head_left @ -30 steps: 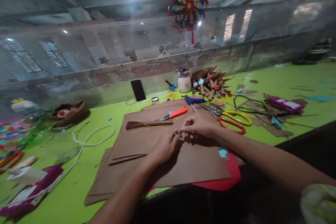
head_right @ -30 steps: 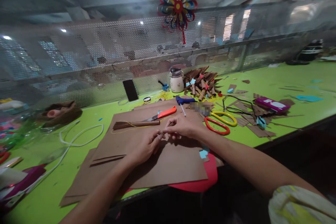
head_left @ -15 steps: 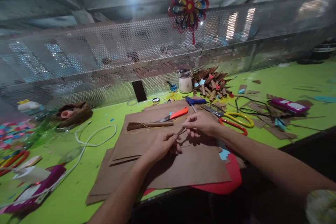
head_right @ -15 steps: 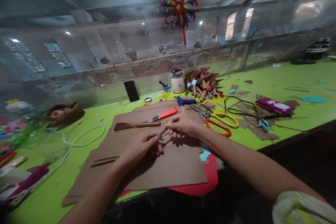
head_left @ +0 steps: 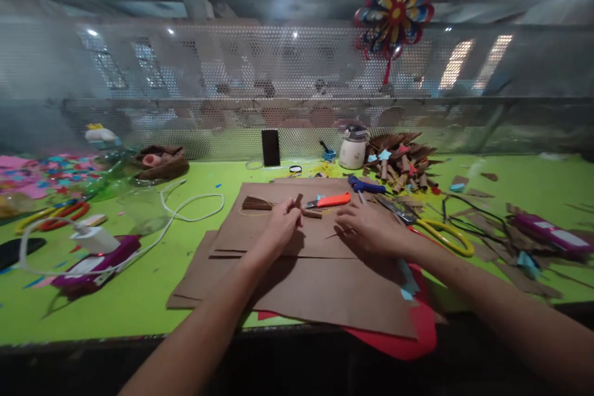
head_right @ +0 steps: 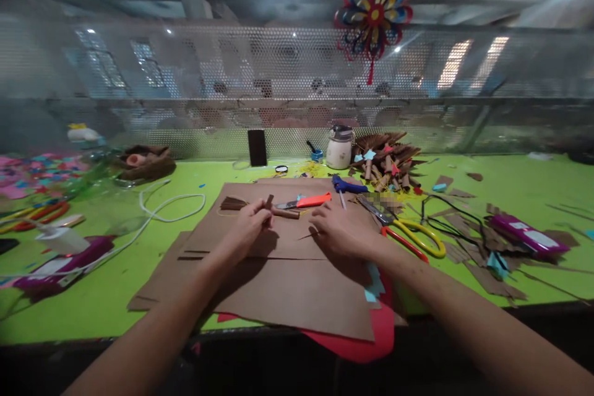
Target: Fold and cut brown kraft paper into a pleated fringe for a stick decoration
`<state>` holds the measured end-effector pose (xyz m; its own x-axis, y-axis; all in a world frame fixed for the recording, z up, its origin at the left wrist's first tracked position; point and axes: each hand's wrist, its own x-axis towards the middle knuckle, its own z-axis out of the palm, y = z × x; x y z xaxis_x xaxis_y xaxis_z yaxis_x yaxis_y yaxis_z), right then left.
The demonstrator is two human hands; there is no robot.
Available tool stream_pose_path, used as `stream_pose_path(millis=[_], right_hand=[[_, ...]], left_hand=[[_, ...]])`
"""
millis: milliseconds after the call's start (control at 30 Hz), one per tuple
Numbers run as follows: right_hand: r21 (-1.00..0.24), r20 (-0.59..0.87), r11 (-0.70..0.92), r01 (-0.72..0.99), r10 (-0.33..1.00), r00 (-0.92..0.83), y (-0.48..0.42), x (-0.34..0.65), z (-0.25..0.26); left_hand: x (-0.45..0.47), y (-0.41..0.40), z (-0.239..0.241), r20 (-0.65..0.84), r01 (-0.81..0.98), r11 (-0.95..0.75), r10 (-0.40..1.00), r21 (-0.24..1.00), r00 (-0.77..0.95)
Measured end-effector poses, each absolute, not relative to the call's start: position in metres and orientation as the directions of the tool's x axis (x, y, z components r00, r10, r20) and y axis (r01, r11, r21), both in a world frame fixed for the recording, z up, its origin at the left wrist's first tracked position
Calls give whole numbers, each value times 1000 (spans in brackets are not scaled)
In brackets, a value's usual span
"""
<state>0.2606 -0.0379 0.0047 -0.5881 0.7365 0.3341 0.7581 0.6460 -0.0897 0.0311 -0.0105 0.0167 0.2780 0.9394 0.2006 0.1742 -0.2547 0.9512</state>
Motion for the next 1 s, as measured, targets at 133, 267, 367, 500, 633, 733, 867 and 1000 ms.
stream_pose_path(millis=[133,267,367,500,633,733,867,1000], right_hand=[[111,292,665,738,688,-664,-35,248,-3],[108,338,654,748,684,-647,-33,243,-11],[-46,394,679,732,686,-612,-42,242,-8],[-540,421,545,641,835,-354,-53,243,5],[-846,294,343,408,939,-179,-51,248,12],[-949,202,232,215,967,-153,-51,250,15],[-995,91,97,26,980,-179,-56,249,18],[-996,86,80,-34,973,-214,-57,251,16]], left_hand=[[34,-5,5,283,232,-329,936,915,210],[39,-7,-7,325,314,-400,908,861,265],[38,-11,-5,363,379,-450,889,809,280],[34,-17,7,449,412,-553,832,724,327],[34,-21,18,567,390,-671,742,631,358],[37,-23,22,520,349,-617,785,705,337],[43,-25,24,219,212,-320,892,923,394],[44,-32,28,107,107,-157,923,982,370]])
